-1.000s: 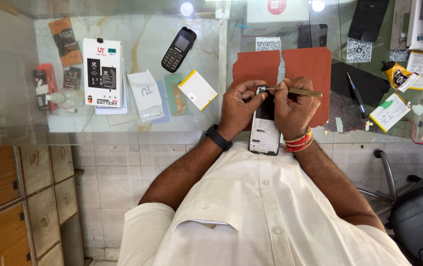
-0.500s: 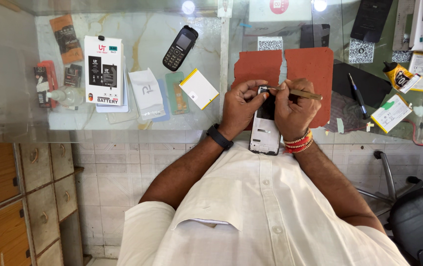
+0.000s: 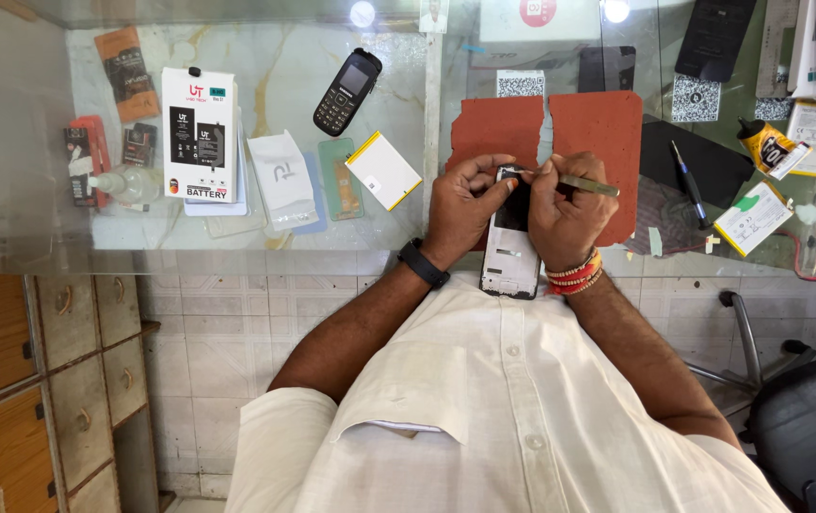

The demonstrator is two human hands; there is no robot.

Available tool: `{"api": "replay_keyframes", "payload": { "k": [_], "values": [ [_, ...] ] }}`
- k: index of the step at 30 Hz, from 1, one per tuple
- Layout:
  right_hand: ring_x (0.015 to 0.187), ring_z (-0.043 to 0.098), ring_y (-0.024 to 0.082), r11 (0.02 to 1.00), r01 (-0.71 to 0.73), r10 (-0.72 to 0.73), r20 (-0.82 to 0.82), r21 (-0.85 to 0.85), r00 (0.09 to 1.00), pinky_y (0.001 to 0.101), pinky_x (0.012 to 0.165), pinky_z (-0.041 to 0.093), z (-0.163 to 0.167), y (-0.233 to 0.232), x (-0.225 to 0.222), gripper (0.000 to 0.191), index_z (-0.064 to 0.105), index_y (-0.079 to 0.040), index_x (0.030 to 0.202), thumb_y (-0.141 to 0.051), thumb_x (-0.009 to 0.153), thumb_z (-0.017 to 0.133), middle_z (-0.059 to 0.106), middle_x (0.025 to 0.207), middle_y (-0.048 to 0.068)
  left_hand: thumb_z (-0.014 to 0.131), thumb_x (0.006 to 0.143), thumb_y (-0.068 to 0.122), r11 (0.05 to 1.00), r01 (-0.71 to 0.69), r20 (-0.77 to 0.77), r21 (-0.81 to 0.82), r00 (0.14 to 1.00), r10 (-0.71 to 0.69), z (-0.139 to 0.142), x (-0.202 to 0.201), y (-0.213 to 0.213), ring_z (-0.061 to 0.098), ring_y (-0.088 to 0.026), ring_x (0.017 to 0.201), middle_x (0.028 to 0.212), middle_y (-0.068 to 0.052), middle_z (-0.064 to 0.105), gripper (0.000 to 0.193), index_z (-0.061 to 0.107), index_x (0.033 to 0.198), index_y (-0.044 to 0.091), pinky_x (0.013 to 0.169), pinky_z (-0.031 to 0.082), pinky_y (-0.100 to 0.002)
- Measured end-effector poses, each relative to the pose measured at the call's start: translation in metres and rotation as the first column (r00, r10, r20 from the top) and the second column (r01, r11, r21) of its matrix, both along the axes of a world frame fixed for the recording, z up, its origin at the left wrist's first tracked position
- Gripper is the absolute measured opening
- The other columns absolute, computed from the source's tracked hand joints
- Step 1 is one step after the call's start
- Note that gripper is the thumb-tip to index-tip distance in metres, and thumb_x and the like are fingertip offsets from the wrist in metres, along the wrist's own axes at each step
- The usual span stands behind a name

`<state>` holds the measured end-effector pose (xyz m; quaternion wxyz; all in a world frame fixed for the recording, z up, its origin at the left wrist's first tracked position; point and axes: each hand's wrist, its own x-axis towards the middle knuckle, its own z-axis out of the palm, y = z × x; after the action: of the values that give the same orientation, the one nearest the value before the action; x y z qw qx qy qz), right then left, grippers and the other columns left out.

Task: The person uses a metal spudger to pry and separate the screen assembly from the phone chassis. They repeatedly lift the display, scrape adhesive from the frame, and reposition the device on a red mat while working.

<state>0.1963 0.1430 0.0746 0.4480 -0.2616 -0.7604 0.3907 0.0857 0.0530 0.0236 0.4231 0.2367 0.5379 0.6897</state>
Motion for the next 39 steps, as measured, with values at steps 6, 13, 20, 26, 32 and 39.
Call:
{"api": "replay_keyframes", "payload": {
  "k": [6, 13, 20, 26, 32, 39],
  "values": [
    [0.083, 0.077, 0.021, 0.999, -0.011, 0.008, -0.072, -0.037, 0.997, 0.0287, 0.068, 0.063, -0.003, 0.0, 0.004, 0.009, 0.053, 0.005, 0.103, 0.009, 0.108, 0.06, 0.068, 0.093, 0.014, 0.071, 0.096, 0.001, 1.0, -0.014, 0.003, 0.003, 1.0, 0.014, 0.003, 0.0, 0.001, 0.067, -0.001, 0.084, 0.094, -0.003, 0.077, 0.032, 0.064, 0.127, -0.005, 0.072, 0.053, -0.017],
    [0.077, 0.069, 0.019, 0.999, 0.023, -0.032, -0.185, -0.047, 0.982, 0.0298, 0.064, 0.057, 0.013, 0.015, 0.007, 0.008, 0.052, 0.003, 0.102, 0.002, 0.109, 0.056, 0.068, 0.098, 0.016, 0.072, 0.097, 0.0, 1.0, -0.026, -0.011, -0.015, 1.0, 0.026, 0.009, 0.0, 0.002, 0.054, 0.003, 0.07, 0.076, 0.004, 0.066, 0.031, 0.067, 0.127, -0.004, 0.062, 0.044, -0.016],
    [0.085, 0.071, 0.023, 0.956, -0.281, 0.236, 0.348, 0.086, 0.907, 0.0358, 0.071, 0.056, 0.047, 0.053, 0.015, 0.004, 0.067, 0.004, 0.105, 0.005, 0.101, 0.065, 0.069, 0.097, 0.014, 0.072, 0.095, 0.001, 0.999, -0.014, 0.019, -0.042, 1.0, 0.015, 0.015, 0.0, 0.001, 0.06, 0.001, 0.072, 0.08, 0.002, 0.072, 0.032, 0.066, 0.125, -0.005, 0.064, 0.05, -0.017],
    [0.077, 0.071, 0.022, 0.874, -0.441, 0.249, 0.59, 0.205, 0.768, 0.0344, 0.065, 0.056, 0.057, 0.053, -0.002, 0.013, 0.077, -0.006, 0.096, -0.005, 0.083, 0.081, 0.072, 0.095, 0.005, 0.073, 0.096, 0.0, 1.0, -0.024, -0.039, 0.003, 0.999, 0.024, 0.001, 0.001, 0.005, 0.058, 0.0, 0.075, 0.082, 0.001, 0.07, 0.033, 0.066, 0.127, -0.005, 0.067, 0.049, -0.017],
    [0.064, 0.067, 0.017, 0.549, -0.654, 0.048, 0.761, 0.521, 0.647, 0.0339, 0.053, 0.052, 0.067, 0.058, -0.012, 0.009, 0.075, -0.009, 0.091, -0.013, 0.083, 0.077, 0.068, 0.089, 0.002, 0.073, 0.095, -0.001, 1.0, -0.006, -0.04, 0.016, 0.999, 0.007, -0.011, 0.003, 0.008, 0.061, 0.0, 0.075, 0.083, 0.0, 0.072, 0.032, 0.065, 0.127, -0.005, 0.067, 0.052, -0.018],
    [0.063, 0.062, 0.02, 0.611, -0.583, 0.145, 0.648, 0.536, 0.748, 0.0365, 0.056, 0.05, 0.037, 0.077, -0.007, 0.013, 0.066, -0.004, 0.098, -0.011, 0.093, 0.075, 0.063, 0.088, 0.009, 0.069, 0.098, -0.002, 0.998, 0.028, 0.005, 0.055, 1.0, -0.028, -0.004, 0.001, 0.007, 0.063, -0.001, 0.078, 0.087, -0.003, 0.074, 0.03, 0.067, 0.128, -0.005, 0.07, 0.052, -0.019]
  ]
}}
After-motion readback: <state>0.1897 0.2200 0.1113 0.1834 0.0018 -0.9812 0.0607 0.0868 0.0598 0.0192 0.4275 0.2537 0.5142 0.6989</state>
